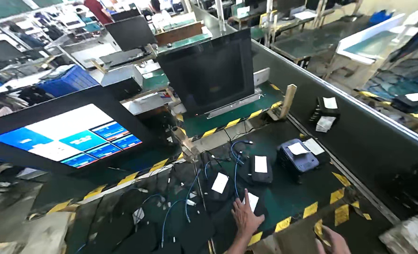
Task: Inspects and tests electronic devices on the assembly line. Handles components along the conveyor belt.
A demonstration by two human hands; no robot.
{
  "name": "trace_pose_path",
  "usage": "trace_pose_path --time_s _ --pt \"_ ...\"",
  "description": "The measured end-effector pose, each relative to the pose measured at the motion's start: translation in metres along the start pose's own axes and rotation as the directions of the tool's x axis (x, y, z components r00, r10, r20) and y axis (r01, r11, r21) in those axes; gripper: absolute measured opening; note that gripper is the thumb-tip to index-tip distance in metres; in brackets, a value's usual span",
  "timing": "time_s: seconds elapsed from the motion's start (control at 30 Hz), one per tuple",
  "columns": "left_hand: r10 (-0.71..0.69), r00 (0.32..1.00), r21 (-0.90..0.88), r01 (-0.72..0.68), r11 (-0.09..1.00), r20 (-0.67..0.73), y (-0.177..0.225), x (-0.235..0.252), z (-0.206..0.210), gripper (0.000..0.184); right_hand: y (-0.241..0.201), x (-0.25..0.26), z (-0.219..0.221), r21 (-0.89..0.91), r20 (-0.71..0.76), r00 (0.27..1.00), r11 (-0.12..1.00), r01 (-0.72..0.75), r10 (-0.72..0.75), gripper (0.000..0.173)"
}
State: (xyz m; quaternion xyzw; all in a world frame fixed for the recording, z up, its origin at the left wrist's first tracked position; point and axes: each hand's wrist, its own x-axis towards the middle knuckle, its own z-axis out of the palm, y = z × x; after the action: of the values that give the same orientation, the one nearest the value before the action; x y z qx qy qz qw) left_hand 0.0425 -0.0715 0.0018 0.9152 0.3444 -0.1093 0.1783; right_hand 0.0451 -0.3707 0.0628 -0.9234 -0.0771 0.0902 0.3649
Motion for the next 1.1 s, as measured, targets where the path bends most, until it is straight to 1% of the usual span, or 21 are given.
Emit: trace_pose_path --time_s 0.03,0.07,0.13,0.17,0.2,0.23,0.3,0.37,0.4,0.47,0.53,0.6,0.67,0.77,0.83,0.9,0.93,0.97,1.0,1.07,1.1 --pt "-0.031 0.999 -0.049 0.029 0.998 -0.044 -0.005 0.002 -0.014 0.128 -0.014 0.024 0.021 -0.023 0.059 0.998 0.999 0.035 -0.034 0.05" --pt "-0.067 0.991 -0.099 0.056 0.994 -0.119 -0.012 0.008 -0.028 0.126 -0.028 0.048 0.042 -0.056 0.095 0.994 0.997 0.058 -0.053 0.047" --pt "-0.163 0.947 -0.169 0.119 0.978 -0.277 -0.03 0.034 -0.049 0.125 -0.062 0.102 0.082 -0.145 0.172 0.985 0.989 0.012 0.013 0.049" --pt "-0.213 0.926 -0.18 0.163 0.97 -0.311 -0.039 0.051 -0.059 0.125 -0.082 0.129 0.1 -0.187 0.183 0.981 0.982 -0.029 0.064 0.051" --pt "-0.251 0.915 -0.175 0.204 0.963 -0.315 -0.047 0.071 -0.065 0.127 -0.101 0.156 0.116 -0.236 0.174 0.976 0.968 -0.085 0.128 0.057" --pt "-0.274 0.917 -0.156 0.237 0.959 -0.29 -0.054 0.088 -0.067 0.129 -0.117 0.18 0.131 -0.279 0.148 0.97 0.949 -0.144 0.191 0.067" --pt "-0.269 0.941 -0.079 0.258 0.963 -0.205 -0.064 0.111 -0.06 0.135 -0.137 0.22 0.158 -0.365 0.094 0.948 0.897 -0.25 0.303 0.091" --pt "-0.254 0.958 -0.021 0.253 0.967 -0.132 -0.068 0.119 -0.054 0.142 -0.151 0.245 0.179 -0.418 0.073 0.915 0.845 -0.332 0.396 0.112" --pt "-0.264 0.959 0.0 0.266 0.964 -0.104 -0.068 0.122 -0.054 0.144 -0.154 0.254 0.189 -0.434 0.072 0.897 0.823 -0.366 0.437 0.119" --pt "-0.285 0.954 0.046 0.29 0.956 -0.089 -0.067 0.128 -0.058 0.146 -0.159 0.267 0.202 -0.458 0.068 0.872 0.791 -0.405 0.485 0.126" --pt "-0.292 0.953 0.076 0.298 0.951 -0.079 -0.068 0.13 -0.064 0.147 -0.16 0.267 0.202 -0.464 0.065 0.865 0.782 -0.416 0.498 0.127" --pt "-0.296 0.955 0.083 0.298 0.951 -0.034 -0.073 0.129 -0.072 0.147 -0.16 0.25 0.192 -0.43 0.091 0.865 0.803 -0.413 0.493 0.126" --pt "-0.297 0.955 0.071 0.296 0.953 0.003 -0.081 0.128 -0.08 0.146 -0.159 0.212 0.182 -0.399 0.123 0.89 0.843 -0.361 0.439 0.124" --pt "-0.308 0.95 0.043 0.305 0.951 0.061 -0.097 0.116 -0.095 0.147 -0.152 0.137 0.179 -0.383 0.137 0.908 0.867 -0.319 0.395 0.13" --pt "-0.299 0.949 0.05 0.295 0.954 0.102 -0.105 0.1 -0.106 0.148 -0.138 0.104 0.19 -0.394 0.134 0.893 0.85 -0.35 0.43 0.136" --pt "-0.289 0.946 0.065 0.282 0.957 0.148 -0.11 0.079 -0.116 0.149 -0.121 0.088 0.205 -0.418 0.159 0.86 0.822 -0.386 0.485 0.141" --pt "-0.279 0.944 0.059 0.273 0.96 0.176 -0.11 0.07 -0.121 0.149 -0.115 0.085 0.209 -0.412 0.175 0.855 0.825 -0.387 0.488 0.139" --pt "-0.263 0.943 0.041 0.26 0.965 0.206 -0.107 0.062 -0.127 0.149 -0.112 0.084 0.209 -0.377 0.189 0.856 0.84 -0.389 0.481 0.134" --pt "-0.241 0.939 0.016 0.245 0.969 0.245 -0.102 0.055 -0.131 0.149 -0.108 0.085 0.209 -0.309 0.199 0.859 0.862 -0.402 0.472 0.124" --pt "-0.157 0.932 -0.055 0.185 0.981 0.326 -0.083 0.039 -0.132 0.149 -0.099 0.084 0.2 -0.104 0.236 0.841 0.873 -0.476 0.486 0.099" --pt "-0.104 0.928 -0.088 0.144 0.986 0.357 -0.069 0.033 -0.129 0.149 -0.093 0.085 0.194 0.021 0.259 0.828 0.854 -0.519 0.497 0.09"
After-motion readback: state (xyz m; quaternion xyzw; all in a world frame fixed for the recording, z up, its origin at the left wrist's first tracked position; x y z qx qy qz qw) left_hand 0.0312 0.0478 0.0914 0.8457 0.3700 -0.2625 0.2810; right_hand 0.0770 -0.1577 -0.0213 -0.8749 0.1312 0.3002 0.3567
